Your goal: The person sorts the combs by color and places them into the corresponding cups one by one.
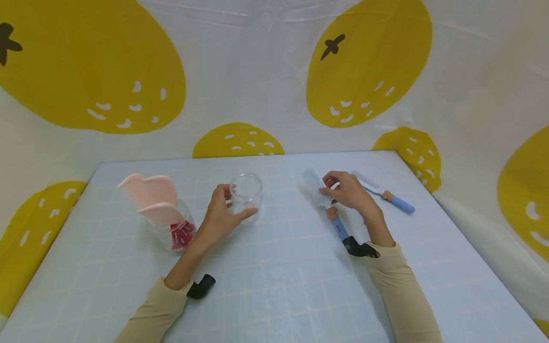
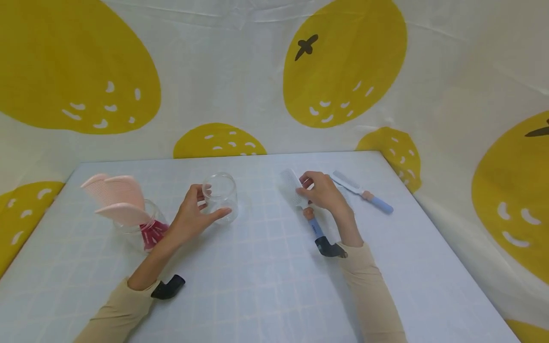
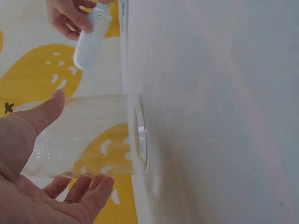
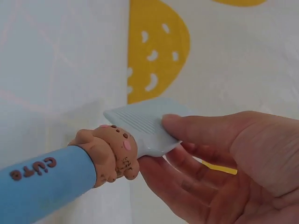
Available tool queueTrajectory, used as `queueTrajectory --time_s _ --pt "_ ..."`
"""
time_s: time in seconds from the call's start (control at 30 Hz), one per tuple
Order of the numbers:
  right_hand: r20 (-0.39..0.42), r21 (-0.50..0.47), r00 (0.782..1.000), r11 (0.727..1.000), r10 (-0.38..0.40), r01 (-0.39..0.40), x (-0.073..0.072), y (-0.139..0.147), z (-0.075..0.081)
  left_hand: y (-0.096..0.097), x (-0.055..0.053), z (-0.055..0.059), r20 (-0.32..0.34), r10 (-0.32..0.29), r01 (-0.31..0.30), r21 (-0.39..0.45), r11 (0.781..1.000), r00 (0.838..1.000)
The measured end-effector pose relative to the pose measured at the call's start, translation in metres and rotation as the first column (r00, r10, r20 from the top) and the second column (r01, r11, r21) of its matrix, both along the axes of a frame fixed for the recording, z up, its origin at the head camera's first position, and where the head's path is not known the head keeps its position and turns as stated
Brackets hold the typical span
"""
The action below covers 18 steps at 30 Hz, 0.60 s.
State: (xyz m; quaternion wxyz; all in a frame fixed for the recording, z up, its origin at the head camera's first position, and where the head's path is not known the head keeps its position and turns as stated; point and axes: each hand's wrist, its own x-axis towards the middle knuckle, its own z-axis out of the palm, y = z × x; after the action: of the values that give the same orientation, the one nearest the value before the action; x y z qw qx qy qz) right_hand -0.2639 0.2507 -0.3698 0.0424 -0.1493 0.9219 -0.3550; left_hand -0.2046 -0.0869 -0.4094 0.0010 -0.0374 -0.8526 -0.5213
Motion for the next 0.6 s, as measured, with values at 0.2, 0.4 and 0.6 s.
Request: queueTrajectory --time_s 0.2,0.4,0.6 --pt "-0.029 -0.05 0.998 0.997 -0.053 0.052 0.005 -0.006 0.017 -0.001 0.0 -0.002 -0.011 -0.008 0.008 0.001 1.0 1.0" --pt "-0.053 -0.077 0.995 0.994 -0.081 0.077 0.006 -0.013 0.03 -0.001 0.0 -0.003 -0.011 -0.014 0.014 0.0 1.0 1.0" --pt "-0.087 -0.171 0.989 0.98 -0.119 0.103 0.004 -0.022 0.042 0.0 0.001 -0.002 -0.011 -0.018 0.018 0.006 1.0 1.0"
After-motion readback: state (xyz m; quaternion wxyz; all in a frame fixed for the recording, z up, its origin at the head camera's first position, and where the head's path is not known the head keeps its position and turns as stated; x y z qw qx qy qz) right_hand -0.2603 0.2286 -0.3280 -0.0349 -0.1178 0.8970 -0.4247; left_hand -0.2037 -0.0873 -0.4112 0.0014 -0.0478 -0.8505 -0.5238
